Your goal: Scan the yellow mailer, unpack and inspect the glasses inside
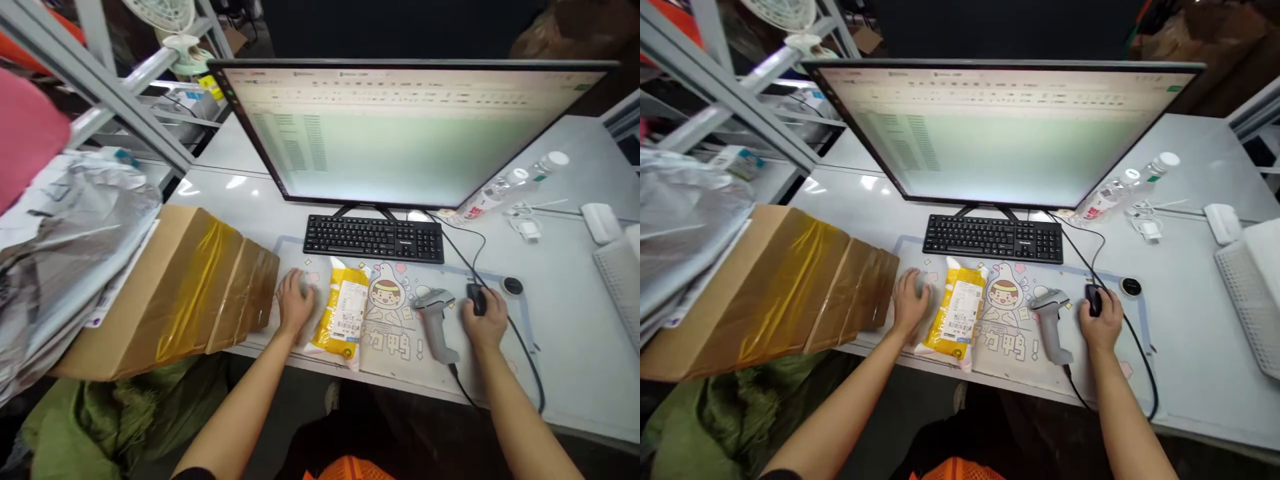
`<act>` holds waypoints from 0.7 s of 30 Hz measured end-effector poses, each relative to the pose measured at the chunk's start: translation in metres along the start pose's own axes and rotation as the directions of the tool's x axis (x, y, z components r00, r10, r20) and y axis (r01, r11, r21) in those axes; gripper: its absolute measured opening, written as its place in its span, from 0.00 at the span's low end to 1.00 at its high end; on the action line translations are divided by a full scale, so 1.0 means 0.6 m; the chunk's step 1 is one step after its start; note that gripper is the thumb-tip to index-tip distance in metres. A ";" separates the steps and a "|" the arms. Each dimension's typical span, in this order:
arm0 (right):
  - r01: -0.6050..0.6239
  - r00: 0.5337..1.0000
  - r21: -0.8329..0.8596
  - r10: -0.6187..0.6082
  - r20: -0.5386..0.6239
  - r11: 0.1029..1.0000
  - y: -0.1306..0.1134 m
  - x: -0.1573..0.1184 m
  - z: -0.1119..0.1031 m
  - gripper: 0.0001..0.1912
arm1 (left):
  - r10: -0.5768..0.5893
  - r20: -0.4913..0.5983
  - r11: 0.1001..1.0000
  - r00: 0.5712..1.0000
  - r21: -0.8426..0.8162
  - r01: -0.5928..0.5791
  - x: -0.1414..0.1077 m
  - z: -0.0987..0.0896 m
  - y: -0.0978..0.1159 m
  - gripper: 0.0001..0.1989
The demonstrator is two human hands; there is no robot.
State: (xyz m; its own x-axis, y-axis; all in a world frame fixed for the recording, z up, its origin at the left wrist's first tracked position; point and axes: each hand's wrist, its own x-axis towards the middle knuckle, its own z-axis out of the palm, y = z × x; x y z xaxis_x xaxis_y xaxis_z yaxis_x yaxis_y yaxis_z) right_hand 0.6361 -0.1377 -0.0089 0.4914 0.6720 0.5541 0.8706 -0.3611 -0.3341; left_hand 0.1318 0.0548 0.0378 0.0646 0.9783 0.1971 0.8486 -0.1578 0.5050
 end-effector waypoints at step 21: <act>-0.081 0.997 0.056 0.080 0.017 0.995 -0.021 -0.002 0.002 0.25 | 0.566 0.492 0.777 0.662 -0.048 -0.628 0.075 0.237 0.472 0.35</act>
State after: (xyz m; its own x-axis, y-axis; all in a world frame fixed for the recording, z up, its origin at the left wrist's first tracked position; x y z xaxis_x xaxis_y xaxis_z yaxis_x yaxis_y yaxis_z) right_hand 0.6248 -0.1333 -0.0062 0.5588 0.6520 0.5125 0.8254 -0.3775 -0.4197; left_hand 0.4497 0.0736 0.0700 0.7812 0.6242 0.0021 0.5932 -0.7434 0.3090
